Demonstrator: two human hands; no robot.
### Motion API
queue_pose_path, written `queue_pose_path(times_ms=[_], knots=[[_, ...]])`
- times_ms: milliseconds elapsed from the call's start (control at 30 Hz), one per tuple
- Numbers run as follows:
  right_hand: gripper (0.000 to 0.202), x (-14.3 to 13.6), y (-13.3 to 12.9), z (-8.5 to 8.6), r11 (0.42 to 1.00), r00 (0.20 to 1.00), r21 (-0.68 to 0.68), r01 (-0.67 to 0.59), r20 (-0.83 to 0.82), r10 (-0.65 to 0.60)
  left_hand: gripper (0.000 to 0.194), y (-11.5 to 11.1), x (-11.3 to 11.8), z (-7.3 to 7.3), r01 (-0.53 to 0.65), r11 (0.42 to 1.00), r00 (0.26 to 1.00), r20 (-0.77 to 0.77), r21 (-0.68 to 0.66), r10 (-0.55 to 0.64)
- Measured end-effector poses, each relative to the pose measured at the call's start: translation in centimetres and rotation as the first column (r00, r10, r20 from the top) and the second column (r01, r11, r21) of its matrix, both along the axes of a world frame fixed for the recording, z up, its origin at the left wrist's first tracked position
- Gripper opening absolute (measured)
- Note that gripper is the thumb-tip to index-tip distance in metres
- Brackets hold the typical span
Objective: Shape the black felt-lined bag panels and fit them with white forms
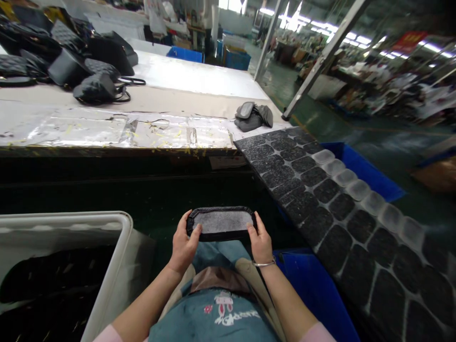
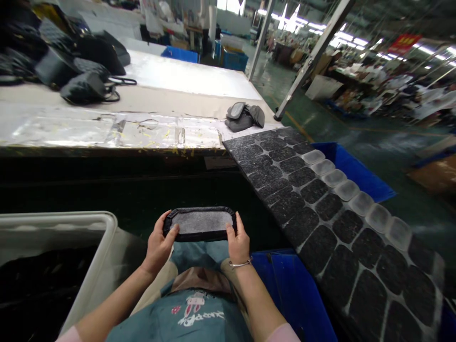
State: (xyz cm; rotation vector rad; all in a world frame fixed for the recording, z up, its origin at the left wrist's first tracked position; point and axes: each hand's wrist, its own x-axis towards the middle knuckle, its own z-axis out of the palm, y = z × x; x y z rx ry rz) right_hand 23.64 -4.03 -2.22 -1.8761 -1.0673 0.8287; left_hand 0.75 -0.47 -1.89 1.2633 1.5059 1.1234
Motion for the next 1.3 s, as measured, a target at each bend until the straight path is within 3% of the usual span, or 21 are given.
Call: queue_pose_path(times_ms=[167, 267, 500, 667, 767, 967, 1133, 1200, 1300], knots=[[0.068, 1.3, 1.0, -0.8, 1.000, 0.925, -0.013, 0.006, -0.379, -0.010, 0.057, 0.0, -0.4, -0.5, 0.054, 0.994, 0.970, 0.243, -0.091, -0.030], [0.062, 1.6, 1.8, -0.9, 0.999, 0.895, -0.027, -0.023, -0.445, 0.009, 0.059, -0.4, -0.2, -0.5, 0.047, 0.992, 0.922, 0.387, -0.118, 0.003], [0.056, 2.2, 2.3, -0.4, 0.998, 0.866, -0.061, -0.036, -0.500, 0.001, 0.056, -0.5, 0.5, -0.6, -0.001, 0.992, 0.883, 0.466, -0.124, 0.059], [0.058, 3.4, 3.2, -0.1, 0.983, 0.816, -0.108, -0.147, -0.575, 0.059, 0.052, 0.9, 0.3, -0.3, 0.000, 0.967, 0.737, 0.653, -0.255, 0.172], [0.058, 3.5, 4.0, -0.1, 0.969, 0.831, -0.127, -0.210, -0.546, 0.109, 0.051, 1.8, 0.4, 0.1, 0.017, 0.946, 0.718, 0.663, -0.323, 0.213], [0.049, 3.7, 5.0, 0.6, 0.955, 0.906, -0.060, -0.290, -0.339, 0.254, 0.039, 2.1, 1.2, -0.1, -0.049, 0.949, 0.731, 0.636, -0.312, 0.247], [0.046, 4.4, 5.5, 1.4, 0.944, 0.929, -0.074, -0.320, -0.218, 0.298, 0.041, 1.9, 1.2, 0.1, -0.073, 0.949, 0.726, 0.636, -0.308, 0.262], [0.044, 4.9, 5.8, 1.5, 0.929, 0.912, -0.125, -0.348, -0.276, 0.304, 0.041, 2.2, 0.9, 0.5, -0.036, 0.950, 0.722, 0.649, -0.311, 0.240], [0.048, 5.4, 6.7, 1.1, 0.919, 0.816, -0.188, -0.346, -0.543, 0.196, 0.047, 3.2, 0.3, 1.2, 0.075, 0.933, 0.724, 0.662, -0.352, 0.192]])
